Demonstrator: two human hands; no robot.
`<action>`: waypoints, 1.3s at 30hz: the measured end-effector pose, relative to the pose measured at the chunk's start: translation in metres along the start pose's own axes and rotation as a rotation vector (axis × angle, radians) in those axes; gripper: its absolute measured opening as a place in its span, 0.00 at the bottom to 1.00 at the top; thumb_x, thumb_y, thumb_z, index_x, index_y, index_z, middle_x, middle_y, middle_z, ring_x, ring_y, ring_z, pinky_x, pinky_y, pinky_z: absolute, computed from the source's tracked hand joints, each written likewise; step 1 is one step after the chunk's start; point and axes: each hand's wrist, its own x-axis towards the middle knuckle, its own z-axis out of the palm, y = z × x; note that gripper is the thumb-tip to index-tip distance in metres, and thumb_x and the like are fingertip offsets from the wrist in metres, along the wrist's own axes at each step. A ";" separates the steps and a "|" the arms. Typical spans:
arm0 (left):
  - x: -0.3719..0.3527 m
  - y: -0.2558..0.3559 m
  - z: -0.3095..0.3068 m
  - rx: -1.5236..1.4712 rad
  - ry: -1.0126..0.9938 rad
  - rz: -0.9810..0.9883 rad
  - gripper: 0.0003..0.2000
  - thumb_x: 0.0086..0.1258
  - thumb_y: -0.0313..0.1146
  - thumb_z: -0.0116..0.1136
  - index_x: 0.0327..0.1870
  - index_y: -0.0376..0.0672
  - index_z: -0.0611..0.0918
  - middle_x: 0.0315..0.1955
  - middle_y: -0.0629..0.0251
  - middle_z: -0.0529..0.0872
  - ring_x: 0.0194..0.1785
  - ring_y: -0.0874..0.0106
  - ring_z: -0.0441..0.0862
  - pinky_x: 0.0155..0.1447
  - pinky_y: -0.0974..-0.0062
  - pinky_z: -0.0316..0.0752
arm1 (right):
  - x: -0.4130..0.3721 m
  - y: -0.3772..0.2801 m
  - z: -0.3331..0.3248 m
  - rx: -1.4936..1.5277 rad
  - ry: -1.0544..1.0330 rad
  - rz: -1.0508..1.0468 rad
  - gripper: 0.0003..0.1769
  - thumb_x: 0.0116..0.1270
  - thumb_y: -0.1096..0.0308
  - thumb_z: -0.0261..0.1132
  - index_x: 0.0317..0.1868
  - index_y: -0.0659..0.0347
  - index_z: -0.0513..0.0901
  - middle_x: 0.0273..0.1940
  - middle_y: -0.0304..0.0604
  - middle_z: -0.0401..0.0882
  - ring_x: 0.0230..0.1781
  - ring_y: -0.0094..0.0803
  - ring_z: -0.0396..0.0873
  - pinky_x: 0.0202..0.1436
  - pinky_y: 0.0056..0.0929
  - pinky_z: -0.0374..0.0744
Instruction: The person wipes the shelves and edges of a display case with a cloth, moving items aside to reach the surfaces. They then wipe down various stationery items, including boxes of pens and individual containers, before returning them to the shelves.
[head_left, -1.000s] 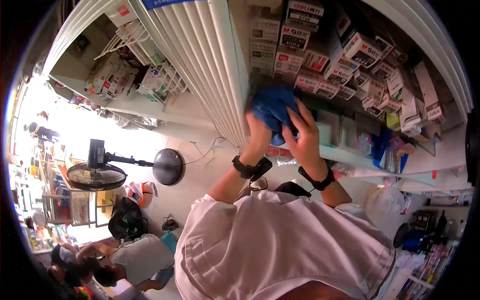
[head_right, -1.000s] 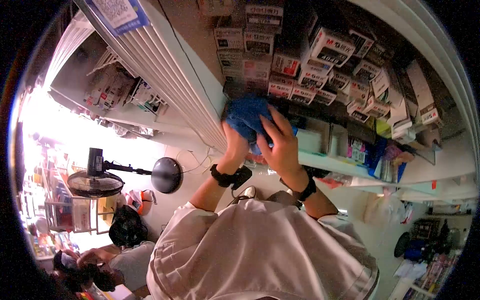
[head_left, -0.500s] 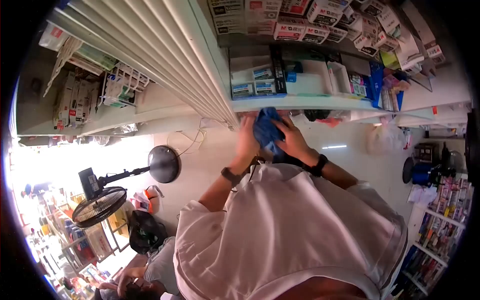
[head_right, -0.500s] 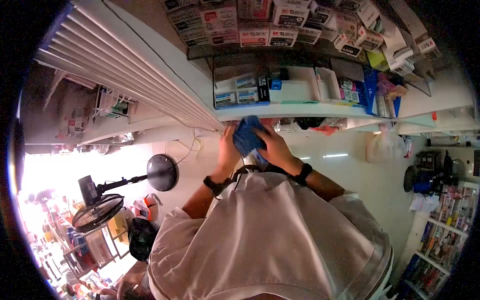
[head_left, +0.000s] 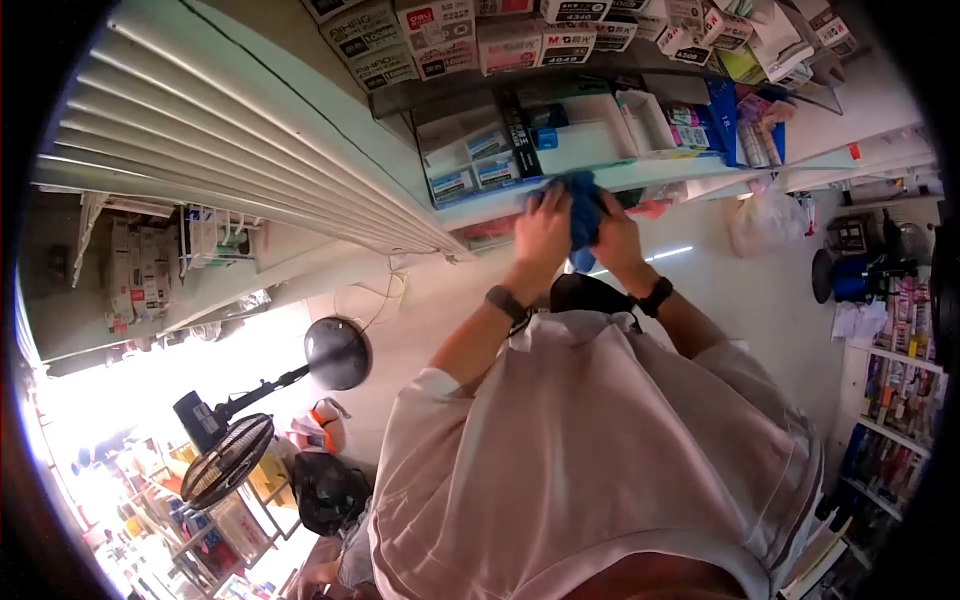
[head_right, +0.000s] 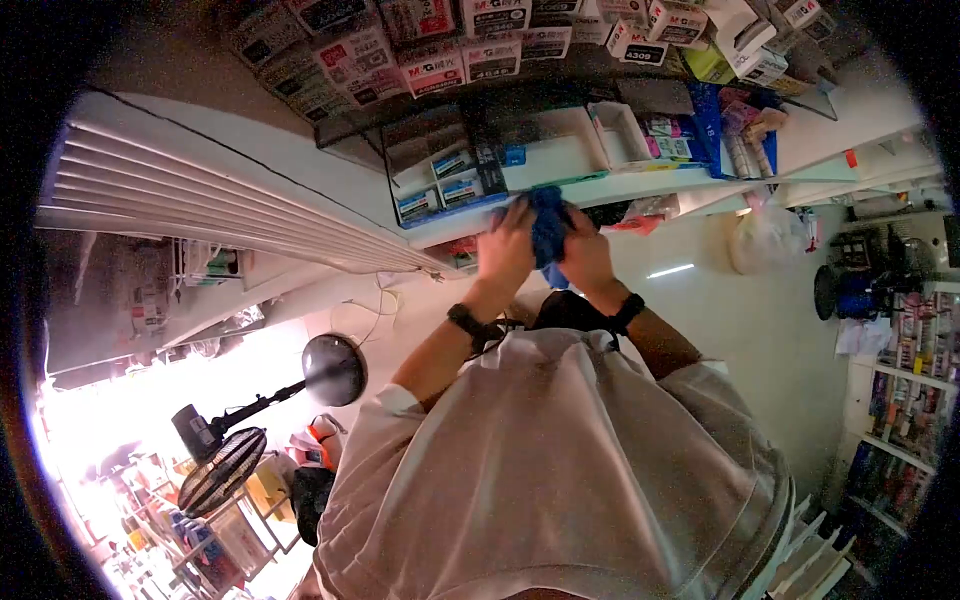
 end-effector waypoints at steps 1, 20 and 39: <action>0.008 0.009 0.011 -0.002 -0.021 0.024 0.21 0.58 0.25 0.58 0.55 0.42 0.81 0.62 0.63 0.78 0.55 0.54 0.79 0.51 0.61 0.82 | -0.002 0.011 -0.004 -0.027 0.009 0.052 0.27 0.54 0.68 0.70 0.57 0.59 0.80 0.62 0.52 0.73 0.51 0.52 0.81 0.50 0.42 0.83; 0.004 0.012 -0.020 0.079 -0.085 -0.150 0.23 0.58 0.25 0.57 0.58 0.41 0.79 0.63 0.64 0.78 0.53 0.55 0.83 0.53 0.59 0.81 | 0.031 -0.005 -0.014 -0.082 -0.285 -0.063 0.16 0.49 0.68 0.71 0.39 0.66 0.83 0.51 0.59 0.73 0.36 0.53 0.82 0.42 0.45 0.83; 0.120 0.186 0.162 0.356 -0.187 0.196 0.25 0.53 0.31 0.68 0.54 0.38 0.76 0.59 0.54 0.77 0.52 0.56 0.82 0.52 0.66 0.81 | -0.015 0.237 -0.118 -0.060 -0.048 0.158 0.12 0.56 0.62 0.67 0.38 0.58 0.84 0.46 0.55 0.76 0.34 0.54 0.82 0.36 0.51 0.81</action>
